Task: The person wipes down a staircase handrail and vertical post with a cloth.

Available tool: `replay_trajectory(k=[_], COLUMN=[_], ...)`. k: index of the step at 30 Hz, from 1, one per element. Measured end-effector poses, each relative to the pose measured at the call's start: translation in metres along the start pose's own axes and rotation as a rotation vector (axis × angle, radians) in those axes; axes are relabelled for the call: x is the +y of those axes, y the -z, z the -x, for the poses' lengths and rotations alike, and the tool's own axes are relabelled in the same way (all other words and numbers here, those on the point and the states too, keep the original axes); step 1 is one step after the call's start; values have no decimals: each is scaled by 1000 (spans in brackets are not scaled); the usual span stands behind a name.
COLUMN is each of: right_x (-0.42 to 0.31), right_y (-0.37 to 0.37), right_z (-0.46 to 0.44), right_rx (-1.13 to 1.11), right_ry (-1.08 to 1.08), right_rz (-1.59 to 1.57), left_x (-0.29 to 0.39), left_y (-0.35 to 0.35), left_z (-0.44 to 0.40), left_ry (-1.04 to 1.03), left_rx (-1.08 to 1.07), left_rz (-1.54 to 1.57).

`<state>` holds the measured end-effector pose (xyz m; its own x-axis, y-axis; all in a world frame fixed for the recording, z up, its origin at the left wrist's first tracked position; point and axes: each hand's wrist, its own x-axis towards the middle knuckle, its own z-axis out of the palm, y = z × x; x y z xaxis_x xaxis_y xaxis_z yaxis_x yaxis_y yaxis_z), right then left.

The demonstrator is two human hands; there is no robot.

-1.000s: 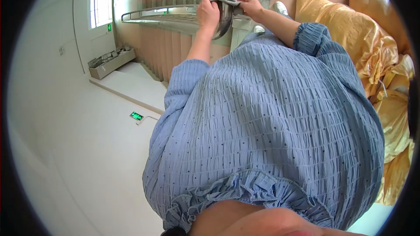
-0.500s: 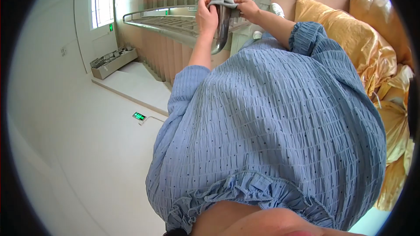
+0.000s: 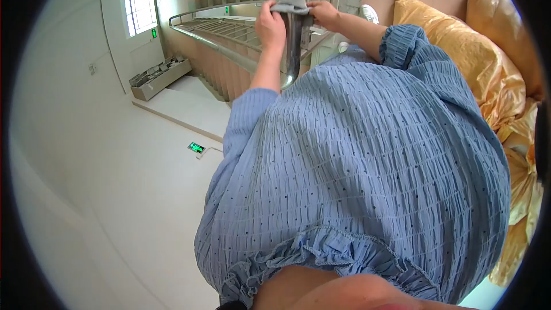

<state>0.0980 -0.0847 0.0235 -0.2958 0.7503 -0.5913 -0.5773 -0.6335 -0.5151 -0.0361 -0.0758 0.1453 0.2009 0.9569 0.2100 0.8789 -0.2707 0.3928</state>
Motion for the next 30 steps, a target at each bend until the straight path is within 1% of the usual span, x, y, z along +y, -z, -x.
replay_trajectory(k=[1,3,4,5,6,7,8,9,10,11,12,13,14,15,16,17,18,19,20,22,23,24,25,26,27,28,29,30], right_x=[-7,-10,-2,8,14,18,29,40,49,57,60,68,69,72,45,46,21,2,-2,4,15,36,73,66,79,72,100,86], right_y=[1,7,11,14,17,8,7,6,6,4,3,3,6,13,4,13,4,-1,-2,0,1,8,16,9,8,2,9,4], right_z=[-1,1,-2,-3,-7,17,24,31,35,36,31,18,-3,-22,-13,-33,-21,-17,-23,-36,-39,-46,-60,-21,-3,25,8,16], right_rx=[-22,22,21,-3,-27,-1,-33,-70,-204,-238,-226,-214,-239,-256,-79,-76,60,88,79,68,45,31,-55,-64,-119,-185,-299,-290], right_ry=[-30,20,19,9,4,1,-41,-80,-151,-279,-240,-204,-141,-79,-112,-89,-16,20,41,56,57,56,104,-18,-6,-149,-99,-84], right_rz=[7,9,9,131,253,308,432,557,540,389,413,435,381,328,156,37,-54,-73,-65,-66,140,338,580,599,806,778,891,926], left_x=[1,4,5,6,9,13,9,8,8,6,6,8,10,14,18,22,23,26,33,39,38,32,28,25,23,23,22,22], left_y=[-5,-15,-17,-16,-11,-6,-2,2,8,12,14,18,22,22,19,13,7,2,3,5,9,8,9,14,21,26,27,30], left_z=[-10,-25,-24,-17,-5,9,25,42,60,69,67,63,56,42,20,0,-23,-42,-53,-63,-59,-45,-31,-15,4,19,22,23], left_ry=[4,-54,-32,-34,-49,-68,-145,-155,-217,-275,-276,-325,-374,-374,-444,-513,-564,-616,-613,-635,-639,-640,-641,-631,-619,-643,-646,-670], left_rx=[-7,-21,-37,-38,-37,-45,-14,-14,-6,6,2,-27,-50,-56,-41,-38,-8,20,22,-23,-18,-70,-116,-196,-279,-336,-337,-377], left_rz=[-3,32,26,23,-58,-139,-226,-228,-287,-351,-357,-389,-422,-422,-425,-427,-429,-433,-440,-416,-425,-464,-503,-492,-480,-465,-464,-474])
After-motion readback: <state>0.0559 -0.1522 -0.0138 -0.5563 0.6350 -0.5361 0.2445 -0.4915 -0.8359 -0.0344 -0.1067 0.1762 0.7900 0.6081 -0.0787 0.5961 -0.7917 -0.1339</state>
